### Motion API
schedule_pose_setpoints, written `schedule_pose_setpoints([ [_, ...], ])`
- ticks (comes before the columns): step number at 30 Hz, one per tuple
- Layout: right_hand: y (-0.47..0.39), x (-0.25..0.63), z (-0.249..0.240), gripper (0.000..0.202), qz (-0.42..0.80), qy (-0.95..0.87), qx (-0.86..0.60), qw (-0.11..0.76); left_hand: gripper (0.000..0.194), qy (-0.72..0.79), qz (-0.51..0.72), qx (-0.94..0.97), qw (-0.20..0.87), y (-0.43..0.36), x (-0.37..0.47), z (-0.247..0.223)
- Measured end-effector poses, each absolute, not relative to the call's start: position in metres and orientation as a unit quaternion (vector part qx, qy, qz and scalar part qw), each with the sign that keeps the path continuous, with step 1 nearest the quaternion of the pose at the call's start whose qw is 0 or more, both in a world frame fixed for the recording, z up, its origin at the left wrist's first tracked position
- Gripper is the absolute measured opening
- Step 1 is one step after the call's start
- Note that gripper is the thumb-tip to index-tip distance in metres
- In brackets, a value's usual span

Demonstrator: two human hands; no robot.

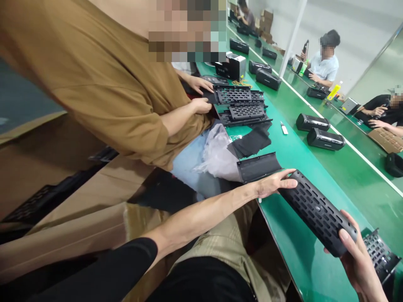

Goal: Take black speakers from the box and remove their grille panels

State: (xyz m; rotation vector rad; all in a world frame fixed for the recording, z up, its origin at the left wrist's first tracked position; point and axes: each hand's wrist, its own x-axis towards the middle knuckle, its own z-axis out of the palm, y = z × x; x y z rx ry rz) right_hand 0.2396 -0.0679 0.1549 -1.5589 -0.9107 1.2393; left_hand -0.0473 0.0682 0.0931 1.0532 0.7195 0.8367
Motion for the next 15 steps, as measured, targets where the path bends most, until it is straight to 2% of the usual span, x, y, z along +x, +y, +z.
schedule_pose_setpoints([
  [4, -0.071, 0.242, 0.156, 0.079, 0.5, -0.387, -0.64, 0.436, 0.108, 0.296, 0.437, 0.463, 0.712, 0.057, -0.046, 0.09],
  [7, -0.07, 0.249, 0.159, 0.084, 0.46, -0.438, -0.671, 0.383, 0.105, 0.309, 0.451, 0.443, 0.71, 0.051, -0.044, 0.09],
  [9, -0.067, 0.254, 0.16, 0.098, 0.327, -0.54, -0.704, 0.326, 0.108, 0.319, 0.437, 0.423, 0.727, 0.05, -0.044, 0.091],
  [11, -0.063, 0.254, 0.16, 0.106, 0.139, -0.687, -0.669, 0.247, 0.112, 0.332, 0.419, 0.408, 0.74, 0.052, -0.044, 0.092],
  [13, -0.058, 0.249, 0.159, 0.103, -0.007, -0.798, -0.582, 0.159, 0.108, 0.336, 0.396, 0.409, 0.75, 0.055, -0.043, 0.093],
  [15, -0.05, 0.244, 0.158, 0.093, -0.063, -0.843, -0.523, 0.104, 0.106, 0.332, 0.38, 0.411, 0.76, 0.059, -0.042, 0.094],
])
